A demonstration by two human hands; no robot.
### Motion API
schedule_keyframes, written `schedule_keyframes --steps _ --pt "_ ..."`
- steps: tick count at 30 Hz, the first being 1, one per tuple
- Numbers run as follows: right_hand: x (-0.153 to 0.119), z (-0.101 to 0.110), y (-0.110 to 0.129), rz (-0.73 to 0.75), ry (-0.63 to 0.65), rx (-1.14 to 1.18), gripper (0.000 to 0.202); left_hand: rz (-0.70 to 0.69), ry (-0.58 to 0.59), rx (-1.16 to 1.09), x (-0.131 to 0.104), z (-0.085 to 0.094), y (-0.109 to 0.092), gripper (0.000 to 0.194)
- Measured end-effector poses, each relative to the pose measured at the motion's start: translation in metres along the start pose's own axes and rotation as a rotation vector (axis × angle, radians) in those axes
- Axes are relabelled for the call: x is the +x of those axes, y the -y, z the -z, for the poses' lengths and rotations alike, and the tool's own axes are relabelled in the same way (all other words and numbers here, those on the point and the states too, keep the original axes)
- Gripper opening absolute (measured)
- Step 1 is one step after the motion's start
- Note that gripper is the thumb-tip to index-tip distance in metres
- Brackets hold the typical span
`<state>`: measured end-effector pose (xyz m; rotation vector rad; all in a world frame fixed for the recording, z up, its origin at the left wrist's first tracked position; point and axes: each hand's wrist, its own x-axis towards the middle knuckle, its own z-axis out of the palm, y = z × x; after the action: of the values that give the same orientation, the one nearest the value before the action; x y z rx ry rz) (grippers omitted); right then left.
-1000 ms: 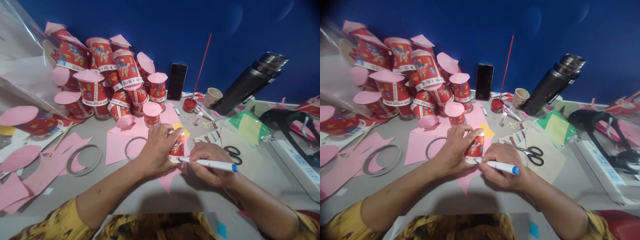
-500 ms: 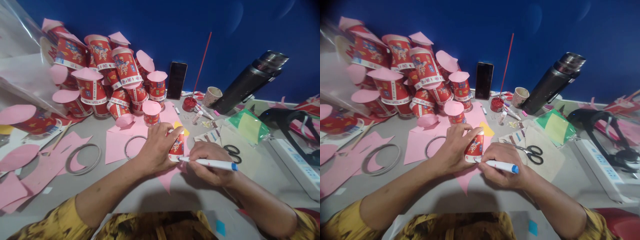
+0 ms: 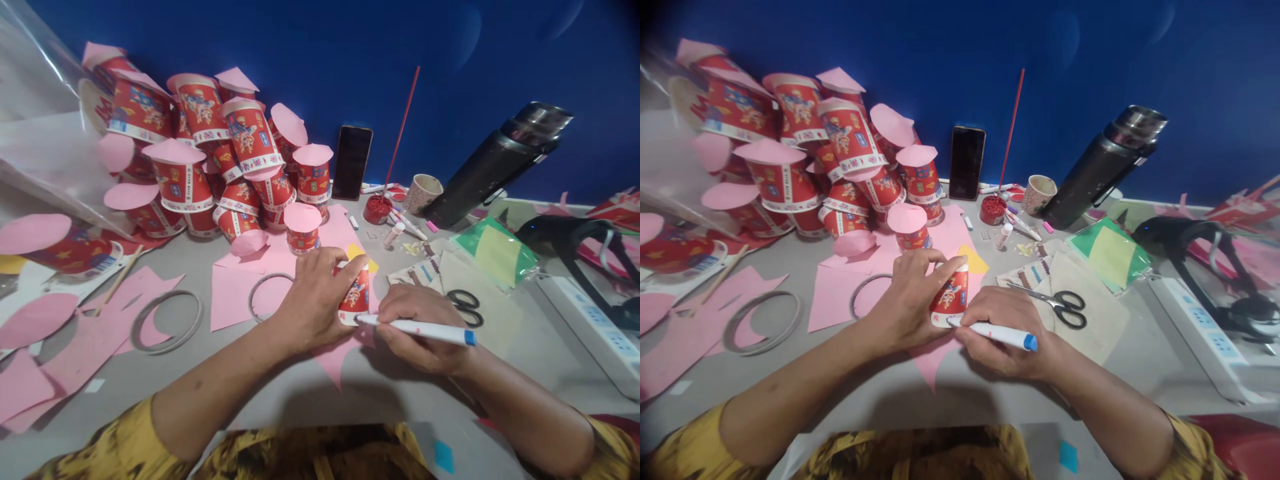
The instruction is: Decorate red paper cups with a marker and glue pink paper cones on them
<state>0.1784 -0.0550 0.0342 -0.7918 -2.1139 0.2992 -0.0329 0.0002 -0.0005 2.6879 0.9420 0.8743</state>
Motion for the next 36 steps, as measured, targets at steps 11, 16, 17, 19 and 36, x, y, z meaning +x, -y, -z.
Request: schedule_keyframes --steps 11,16,17,19,36 --pt "0.0002 0.0006 0.001 -0.014 0.014 -0.009 0.008 0.018 0.016 -0.009 0.0005 -0.0002 0.0 0.074" --pt "0.0015 -0.0005 0.0006 -0.008 0.022 -0.014 0.007 0.019 0.022 -0.002 0.0012 0.0013 -0.0008 0.074" --pt "0.0015 -0.0004 0.0003 -0.007 0.026 -0.016 0.007 0.015 0.019 0.002 0.0012 0.0012 -0.0008 0.073" --pt "0.0016 0.0005 -0.0003 -0.007 0.009 -0.009 0.007 0.008 0.009 0.007 0.0008 0.0008 -0.0006 0.072" --pt "-0.0006 0.0023 -0.0031 -0.051 -0.057 0.038 0.011 0.025 -0.018 -0.048 -0.0007 0.0006 0.0012 0.074"
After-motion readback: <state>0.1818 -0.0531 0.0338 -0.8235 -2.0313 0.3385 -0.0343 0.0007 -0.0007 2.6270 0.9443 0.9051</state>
